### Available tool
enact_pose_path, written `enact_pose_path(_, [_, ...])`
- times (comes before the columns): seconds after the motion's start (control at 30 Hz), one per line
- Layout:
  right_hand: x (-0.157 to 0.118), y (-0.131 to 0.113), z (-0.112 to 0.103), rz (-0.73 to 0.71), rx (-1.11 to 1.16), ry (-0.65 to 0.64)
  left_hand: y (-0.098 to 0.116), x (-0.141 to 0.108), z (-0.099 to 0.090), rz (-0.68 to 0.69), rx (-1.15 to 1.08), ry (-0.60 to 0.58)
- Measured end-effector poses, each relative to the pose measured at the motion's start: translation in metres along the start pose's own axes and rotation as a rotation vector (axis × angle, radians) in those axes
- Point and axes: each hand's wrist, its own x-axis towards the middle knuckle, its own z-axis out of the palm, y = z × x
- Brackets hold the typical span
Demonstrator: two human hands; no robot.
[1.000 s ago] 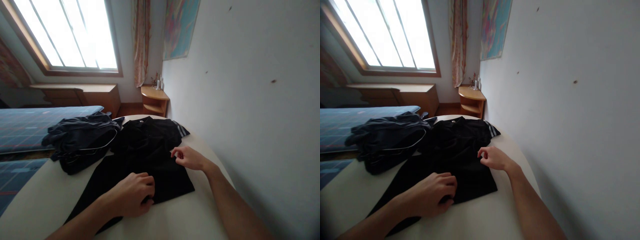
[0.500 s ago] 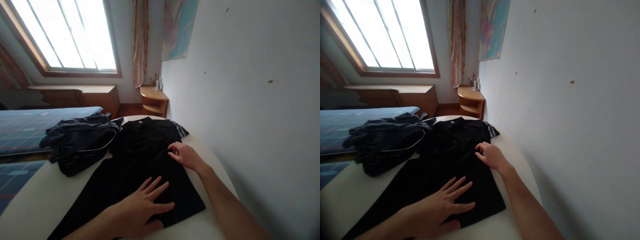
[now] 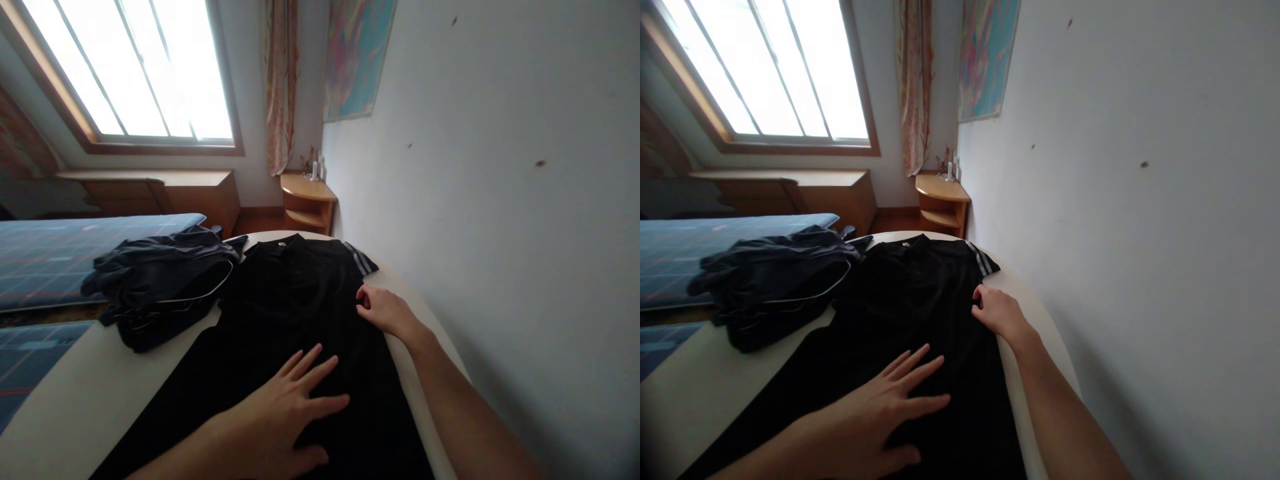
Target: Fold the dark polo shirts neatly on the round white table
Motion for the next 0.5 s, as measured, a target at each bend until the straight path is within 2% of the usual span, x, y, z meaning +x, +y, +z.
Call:
enact_pose_path(0.1, [0.002, -0.001, 0.005, -0.024, 0.006, 0.064, -0.009, 0.003, 0.019, -0.012, 0.074, -0.009])
enact_pose_path(0.23, [0.003, -0.017, 0.02, -0.141, 0.02, 0.138, -0.011, 0.012, 0.045, -0.02, 0.118, -0.086])
enact_pose_path(0.33, [0.003, -0.034, 0.038, -0.144, 0.033, 0.109, -0.009, 0.018, 0.058, -0.021, 0.156, -0.101])
enact_pose_path(0.5, [0.007, -0.046, 0.057, -0.124, 0.05, 0.039, -0.008, 0.02, 0.074, 0.035, 0.257, 0.006])
